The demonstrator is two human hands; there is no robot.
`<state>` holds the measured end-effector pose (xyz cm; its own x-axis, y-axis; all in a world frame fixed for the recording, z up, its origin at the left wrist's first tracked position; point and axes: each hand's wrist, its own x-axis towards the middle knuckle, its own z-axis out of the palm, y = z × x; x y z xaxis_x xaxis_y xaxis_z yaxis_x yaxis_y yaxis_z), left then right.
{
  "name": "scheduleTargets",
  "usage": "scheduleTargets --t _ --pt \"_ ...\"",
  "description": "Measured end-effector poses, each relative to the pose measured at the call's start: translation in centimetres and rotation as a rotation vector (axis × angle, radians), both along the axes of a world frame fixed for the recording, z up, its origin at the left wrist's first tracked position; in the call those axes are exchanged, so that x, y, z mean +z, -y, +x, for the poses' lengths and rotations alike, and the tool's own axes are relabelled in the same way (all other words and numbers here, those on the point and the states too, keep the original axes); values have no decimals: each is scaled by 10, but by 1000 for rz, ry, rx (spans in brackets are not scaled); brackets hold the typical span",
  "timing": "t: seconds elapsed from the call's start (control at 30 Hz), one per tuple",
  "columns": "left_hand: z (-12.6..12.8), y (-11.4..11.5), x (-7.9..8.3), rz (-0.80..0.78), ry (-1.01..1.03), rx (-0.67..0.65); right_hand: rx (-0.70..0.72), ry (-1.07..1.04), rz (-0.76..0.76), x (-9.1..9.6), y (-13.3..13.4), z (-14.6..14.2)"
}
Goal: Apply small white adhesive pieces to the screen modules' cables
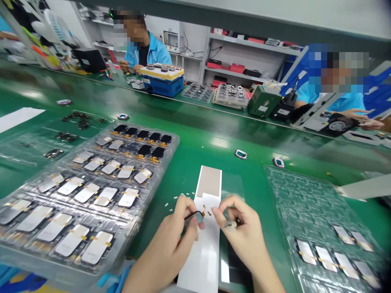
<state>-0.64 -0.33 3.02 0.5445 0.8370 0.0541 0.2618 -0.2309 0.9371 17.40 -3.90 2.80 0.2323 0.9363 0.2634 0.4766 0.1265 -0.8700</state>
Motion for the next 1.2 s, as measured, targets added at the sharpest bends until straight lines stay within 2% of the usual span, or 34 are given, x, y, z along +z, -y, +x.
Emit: scheduleTargets --t 0.1,0.23,0.37,0.53,0.73,0.87,0.97,1.07,1.2 --pt "10 -7 -17 -116 123 -10 50 60 44 2 1 -3" --pt "14 -12 -30 -180 228 -41 89 255 224 -1 0 -7" --pt "11 -11 -35 -199 242 -20 96 440 308 -10 0 -11" --pt "9 -11 -37 -151 229 -11 81 573 342 -13 1 -12" --pt "10 -13 -32 -55 147 10 102 633 285 -12 1 -16" --pt "11 -13 -30 -34 134 35 75 506 206 -14 1 -15" --pt "11 -12 -33 -89 195 78 27 326 88 -13 0 -10" --pt "9 -11 -35 -185 310 166 6 241 -2 -12 0 -4" --pt "6 -9 -35 -274 401 241 58 158 -110 -10 -1 1"
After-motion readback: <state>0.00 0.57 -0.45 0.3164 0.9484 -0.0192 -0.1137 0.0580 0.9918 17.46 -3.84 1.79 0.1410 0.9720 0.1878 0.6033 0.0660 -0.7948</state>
